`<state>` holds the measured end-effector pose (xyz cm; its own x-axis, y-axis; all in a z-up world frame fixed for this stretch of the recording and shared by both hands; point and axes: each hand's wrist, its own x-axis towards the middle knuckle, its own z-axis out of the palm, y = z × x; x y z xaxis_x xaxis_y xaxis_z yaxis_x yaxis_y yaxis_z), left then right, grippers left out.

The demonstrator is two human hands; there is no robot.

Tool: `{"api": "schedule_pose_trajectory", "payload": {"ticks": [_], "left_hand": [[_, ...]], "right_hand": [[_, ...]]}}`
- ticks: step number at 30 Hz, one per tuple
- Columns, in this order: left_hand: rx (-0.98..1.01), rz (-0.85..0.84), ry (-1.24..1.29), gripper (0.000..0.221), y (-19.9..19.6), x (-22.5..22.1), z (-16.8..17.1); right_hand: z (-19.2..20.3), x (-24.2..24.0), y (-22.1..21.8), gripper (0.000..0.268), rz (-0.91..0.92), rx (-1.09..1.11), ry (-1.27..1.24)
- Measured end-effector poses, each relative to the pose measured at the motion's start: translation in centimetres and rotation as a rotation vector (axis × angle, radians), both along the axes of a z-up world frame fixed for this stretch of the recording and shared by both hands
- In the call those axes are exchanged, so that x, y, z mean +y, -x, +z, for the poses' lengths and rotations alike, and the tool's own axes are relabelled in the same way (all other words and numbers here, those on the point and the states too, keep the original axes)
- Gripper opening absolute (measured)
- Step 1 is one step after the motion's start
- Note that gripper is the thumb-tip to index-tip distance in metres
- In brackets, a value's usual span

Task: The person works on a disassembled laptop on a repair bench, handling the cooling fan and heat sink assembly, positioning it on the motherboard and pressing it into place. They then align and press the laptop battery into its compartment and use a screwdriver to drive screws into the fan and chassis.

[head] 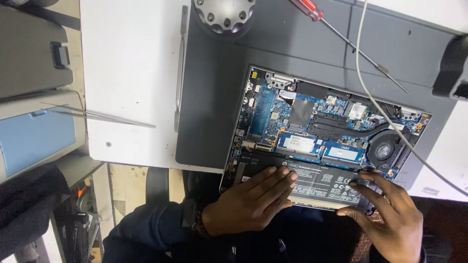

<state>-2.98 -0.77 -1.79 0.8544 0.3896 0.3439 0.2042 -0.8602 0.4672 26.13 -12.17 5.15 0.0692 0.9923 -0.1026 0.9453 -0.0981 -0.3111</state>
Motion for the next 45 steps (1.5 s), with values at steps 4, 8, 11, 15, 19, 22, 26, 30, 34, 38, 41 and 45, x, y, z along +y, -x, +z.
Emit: {"api": "schedule_pose_trajectory", "payload": {"ticks": [4,8,11,15,19,22,26,30,34,38,41,45], "left_hand": [[-0.024,0.0,0.001,0.056,-0.06,0.12,0.03],[-0.01,0.006,-0.057,0.057,-0.07,0.14,-0.04],[-0.003,0.019,-0.094,0.06,-0.07,0.14,-0.02],[-0.02,0.014,-0.029,0.069,0.01,-0.08,-0.18],[-0.059,0.064,-0.129,0.056,-0.23,0.31,-0.05],[-0.052,0.053,-0.12,0.054,-0.15,0.46,0.1],[-0.048,0.025,-0.128,0.06,-0.12,0.49,-0.11],[-0.07,0.027,-0.111,0.054,-0.19,0.56,-0.08],[-0.046,0.032,-0.1,0.055,-0.1,0.21,-0.34],[-0.073,0.04,-0.116,0.055,-0.15,0.41,-0.3],[-0.087,0.041,-0.115,0.057,-0.2,0.39,-0.19],[-0.059,0.033,-0.123,0.058,-0.15,0.24,-0.42]], "right_hand": [[0.16,0.17,0.1,0.056,0.002,0.008,0.002],[0.27,0.2,0.08,0.055,0.0,-0.001,0.012],[-0.15,-0.31,-0.44,0.056,0.009,-0.013,0.022],[-0.15,-0.05,-0.29,0.056,0.032,0.01,-0.026],[-0.04,-0.06,-0.29,0.055,0.031,0.012,-0.01],[0.0,0.01,-0.25,0.056,0.033,0.001,-0.03],[0.03,0.18,-0.28,0.056,0.06,-0.008,-0.043],[-0.03,0.27,-0.43,0.056,0.08,0.004,-0.061],[0.01,0.31,-0.31,0.055,0.075,0.004,-0.064],[-0.03,0.24,-0.33,0.055,0.063,0.011,-0.05],[0.12,0.31,-0.34,0.056,0.077,0.02,-0.06],[-0.18,-0.04,-0.51,0.057,0.073,-0.013,-0.05]]}}
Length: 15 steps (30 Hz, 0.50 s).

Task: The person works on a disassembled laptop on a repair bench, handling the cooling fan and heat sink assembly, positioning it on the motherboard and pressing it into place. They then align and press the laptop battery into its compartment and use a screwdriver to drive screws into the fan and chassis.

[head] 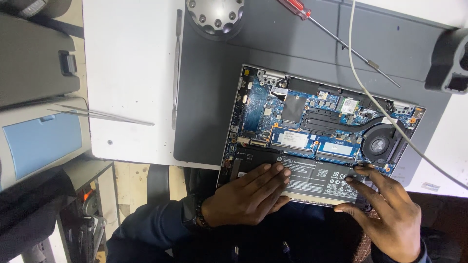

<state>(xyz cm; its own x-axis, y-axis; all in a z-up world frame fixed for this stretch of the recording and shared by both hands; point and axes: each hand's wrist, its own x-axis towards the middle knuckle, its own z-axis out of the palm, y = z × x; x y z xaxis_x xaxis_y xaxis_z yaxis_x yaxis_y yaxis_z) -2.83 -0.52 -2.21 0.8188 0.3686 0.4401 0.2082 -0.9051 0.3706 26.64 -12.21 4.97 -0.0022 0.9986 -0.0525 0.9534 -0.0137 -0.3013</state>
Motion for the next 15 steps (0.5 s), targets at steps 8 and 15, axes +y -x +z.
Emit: {"api": "schedule_pose_trajectory", "payload": {"ticks": [8,15], "left_hand": [[-0.033,0.007,0.014,0.052,-0.08,0.21,0.26],[-0.019,-0.003,-0.007,0.056,-0.08,0.2,0.15]], "right_hand": [[0.18,0.11,0.23,0.056,-0.012,0.003,0.003],[0.12,0.0,0.06,0.055,-0.01,0.023,0.015]]}}
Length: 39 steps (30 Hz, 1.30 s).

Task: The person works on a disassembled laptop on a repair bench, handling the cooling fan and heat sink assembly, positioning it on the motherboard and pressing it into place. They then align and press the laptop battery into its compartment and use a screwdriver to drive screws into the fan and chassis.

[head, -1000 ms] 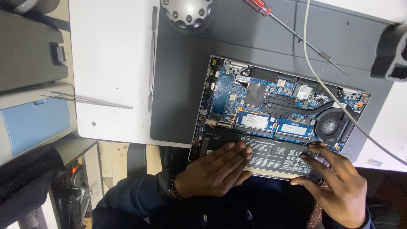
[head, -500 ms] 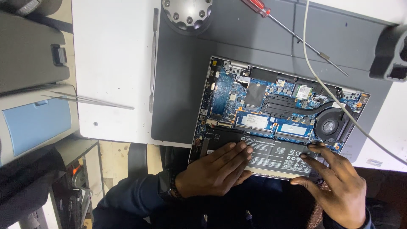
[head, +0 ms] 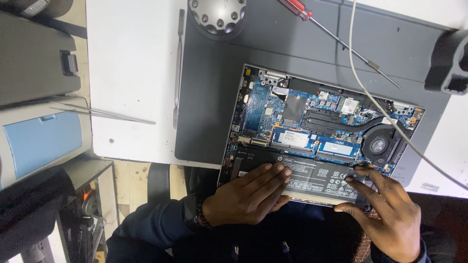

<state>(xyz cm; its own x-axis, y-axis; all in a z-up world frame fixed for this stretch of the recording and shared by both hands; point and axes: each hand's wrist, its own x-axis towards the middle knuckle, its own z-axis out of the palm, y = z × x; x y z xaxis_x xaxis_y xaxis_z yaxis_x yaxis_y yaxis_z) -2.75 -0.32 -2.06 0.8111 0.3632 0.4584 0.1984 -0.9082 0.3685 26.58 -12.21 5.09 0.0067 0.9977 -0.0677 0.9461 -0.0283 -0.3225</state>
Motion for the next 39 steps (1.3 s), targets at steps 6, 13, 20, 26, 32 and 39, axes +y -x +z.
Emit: {"api": "schedule_pose_trajectory", "payload": {"ticks": [6,13,20,26,32,39], "left_hand": [[0.029,0.016,-0.045,0.054,0.1,-0.1,-0.1],[0.028,0.014,-0.031,0.053,-0.1,-0.1,0.0],[-0.005,0.032,-0.026,0.05,-0.1,-0.1,0.0],[0.011,0.023,-0.022,0.052,0.0,0.0,0.1],[0.017,0.039,-0.023,0.053,0.1,-0.3,0.0],[-0.062,-0.041,0.157,0.035,-0.5,1.2,2.0]], "right_hand": [[0.1,0.1,0.1,0.057,0.019,-0.016,-0.025],[-0.1,-0.1,-0.1,0.058,0.014,-0.027,-0.009],[0.1,0.2,0.2,0.057,0.023,0.008,-0.033],[0.1,0.2,0.1,0.057,0.031,0.033,-0.034],[0.1,0.5,0.5,0.056,0.028,0.0,-0.052],[0.1,0.3,-0.6,0.06,0.064,0.065,-0.006]]}}
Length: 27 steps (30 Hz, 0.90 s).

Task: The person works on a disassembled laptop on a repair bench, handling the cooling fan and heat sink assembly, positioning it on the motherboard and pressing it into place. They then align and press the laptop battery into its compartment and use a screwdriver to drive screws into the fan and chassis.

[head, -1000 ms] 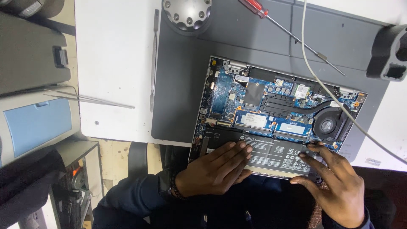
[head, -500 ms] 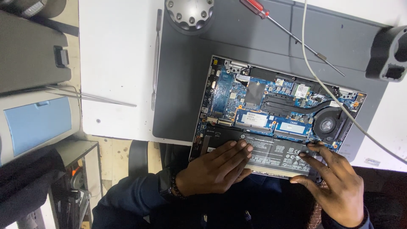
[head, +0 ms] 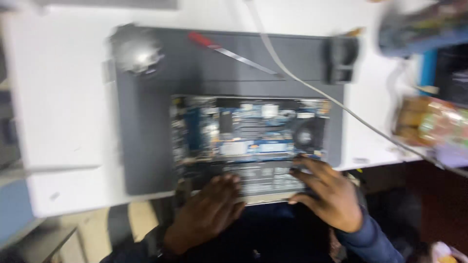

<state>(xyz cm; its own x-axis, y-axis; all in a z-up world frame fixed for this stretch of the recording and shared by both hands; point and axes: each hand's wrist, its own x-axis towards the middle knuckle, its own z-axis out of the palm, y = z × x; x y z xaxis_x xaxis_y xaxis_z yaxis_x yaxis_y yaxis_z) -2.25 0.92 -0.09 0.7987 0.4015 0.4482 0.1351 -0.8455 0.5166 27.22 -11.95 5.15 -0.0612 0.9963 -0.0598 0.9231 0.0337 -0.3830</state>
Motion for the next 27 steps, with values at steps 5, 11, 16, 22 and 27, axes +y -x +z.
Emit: {"api": "schedule_pose_trajectory", "payload": {"ticks": [5,11,16,22,27], "left_hand": [[0.095,0.004,-0.115,0.042,0.5,-1.4,-2.4],[0.157,0.018,-0.112,0.062,1.2,-1.7,-3.6],[0.131,0.037,-0.011,0.058,0.6,-1.2,-1.7],[-0.016,-0.064,0.167,0.062,3.8,0.8,-5.7],[0.481,0.251,0.27,0.066,14.7,1.4,-17.4]], "right_hand": [[0.5,0.6,-0.5,0.056,0.047,0.046,-0.057],[1.4,1.1,-0.7,0.055,0.11,0.179,-0.079],[1.0,1.3,-0.6,0.047,0.101,0.167,-0.112],[1.6,1.9,-1.5,0.052,0.144,0.162,-0.11],[3.4,2.6,-3.0,0.034,0.199,0.186,-0.263]]}}
